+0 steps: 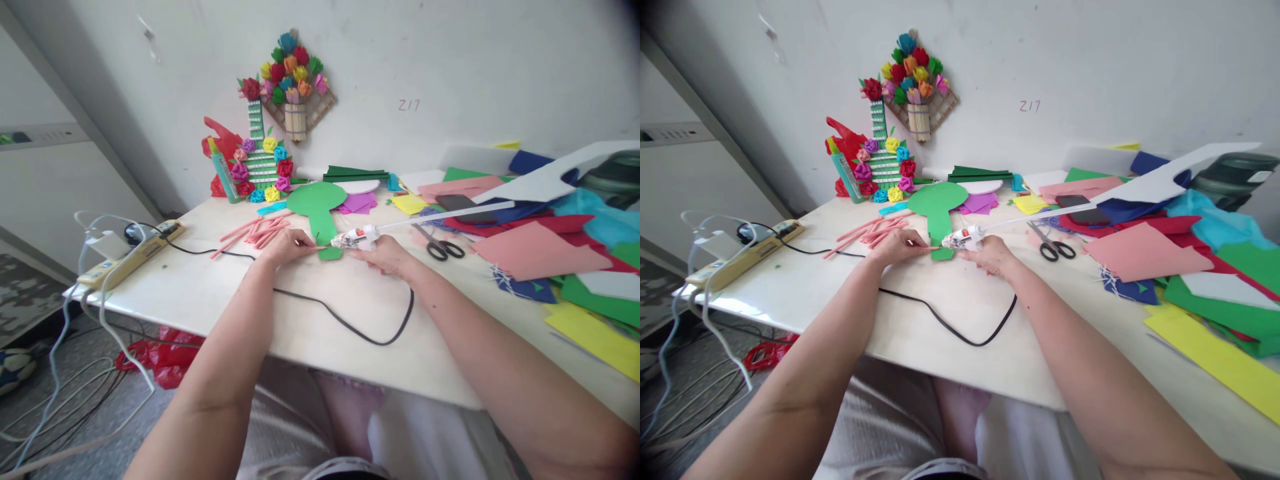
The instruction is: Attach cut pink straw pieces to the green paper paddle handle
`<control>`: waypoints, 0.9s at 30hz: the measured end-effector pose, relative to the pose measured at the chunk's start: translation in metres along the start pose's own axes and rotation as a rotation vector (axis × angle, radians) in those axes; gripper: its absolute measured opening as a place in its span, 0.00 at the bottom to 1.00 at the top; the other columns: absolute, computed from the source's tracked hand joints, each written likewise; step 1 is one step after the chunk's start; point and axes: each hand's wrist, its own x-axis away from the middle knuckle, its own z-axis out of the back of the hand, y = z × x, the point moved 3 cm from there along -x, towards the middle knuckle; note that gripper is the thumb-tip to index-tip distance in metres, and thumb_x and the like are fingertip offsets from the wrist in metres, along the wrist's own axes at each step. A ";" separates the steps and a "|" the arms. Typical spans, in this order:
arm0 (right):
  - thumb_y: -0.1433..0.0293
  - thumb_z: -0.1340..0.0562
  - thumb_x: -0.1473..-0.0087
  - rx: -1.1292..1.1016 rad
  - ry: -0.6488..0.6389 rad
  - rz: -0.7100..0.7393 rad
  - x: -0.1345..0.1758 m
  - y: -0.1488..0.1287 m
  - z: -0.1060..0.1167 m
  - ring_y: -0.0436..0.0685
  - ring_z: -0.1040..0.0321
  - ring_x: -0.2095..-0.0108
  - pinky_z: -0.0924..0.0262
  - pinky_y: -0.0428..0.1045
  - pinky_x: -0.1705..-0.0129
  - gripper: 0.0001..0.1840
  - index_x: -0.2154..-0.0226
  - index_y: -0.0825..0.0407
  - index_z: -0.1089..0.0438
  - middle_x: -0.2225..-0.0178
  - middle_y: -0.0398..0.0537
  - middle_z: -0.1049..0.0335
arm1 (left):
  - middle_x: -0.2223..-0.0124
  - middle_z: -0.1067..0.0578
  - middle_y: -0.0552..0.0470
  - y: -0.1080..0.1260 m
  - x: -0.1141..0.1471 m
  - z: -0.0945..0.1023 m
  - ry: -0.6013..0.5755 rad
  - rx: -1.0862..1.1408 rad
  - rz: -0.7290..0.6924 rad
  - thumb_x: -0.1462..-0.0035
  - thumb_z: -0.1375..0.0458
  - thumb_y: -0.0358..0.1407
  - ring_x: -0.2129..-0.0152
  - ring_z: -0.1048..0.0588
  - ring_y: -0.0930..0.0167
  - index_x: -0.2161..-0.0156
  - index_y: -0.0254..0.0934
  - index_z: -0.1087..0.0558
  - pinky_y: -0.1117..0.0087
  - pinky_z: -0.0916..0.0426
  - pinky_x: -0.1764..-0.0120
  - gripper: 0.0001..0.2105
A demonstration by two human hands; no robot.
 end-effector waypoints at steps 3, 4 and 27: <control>0.64 0.35 0.58 -0.024 0.001 0.014 -0.002 0.003 -0.001 0.45 0.48 0.89 0.51 0.41 0.90 0.13 0.73 0.58 0.33 0.87 0.39 0.41 | 0.71 0.26 0.50 0.001 -0.001 0.000 0.004 -0.012 -0.002 0.56 0.41 0.44 0.74 0.30 0.73 0.71 0.35 0.25 0.75 0.37 0.71 0.13; 0.64 0.35 0.58 -0.031 -0.001 0.015 -0.003 0.004 -0.001 0.45 0.47 0.89 0.52 0.41 0.90 0.13 0.73 0.58 0.33 0.87 0.39 0.41 | 0.71 0.26 0.50 0.001 -0.001 0.000 0.005 -0.016 -0.001 0.56 0.41 0.44 0.74 0.30 0.73 0.72 0.35 0.25 0.75 0.37 0.71 0.12; 0.64 0.36 0.57 -0.090 0.064 -0.025 0.001 0.002 0.006 0.44 0.49 0.90 0.53 0.42 0.89 0.12 0.75 0.58 0.33 0.87 0.39 0.41 | 0.73 0.26 0.51 -0.006 -0.001 0.008 0.110 -0.021 0.245 0.55 0.48 0.37 0.73 0.29 0.70 0.73 0.34 0.25 0.72 0.37 0.70 0.11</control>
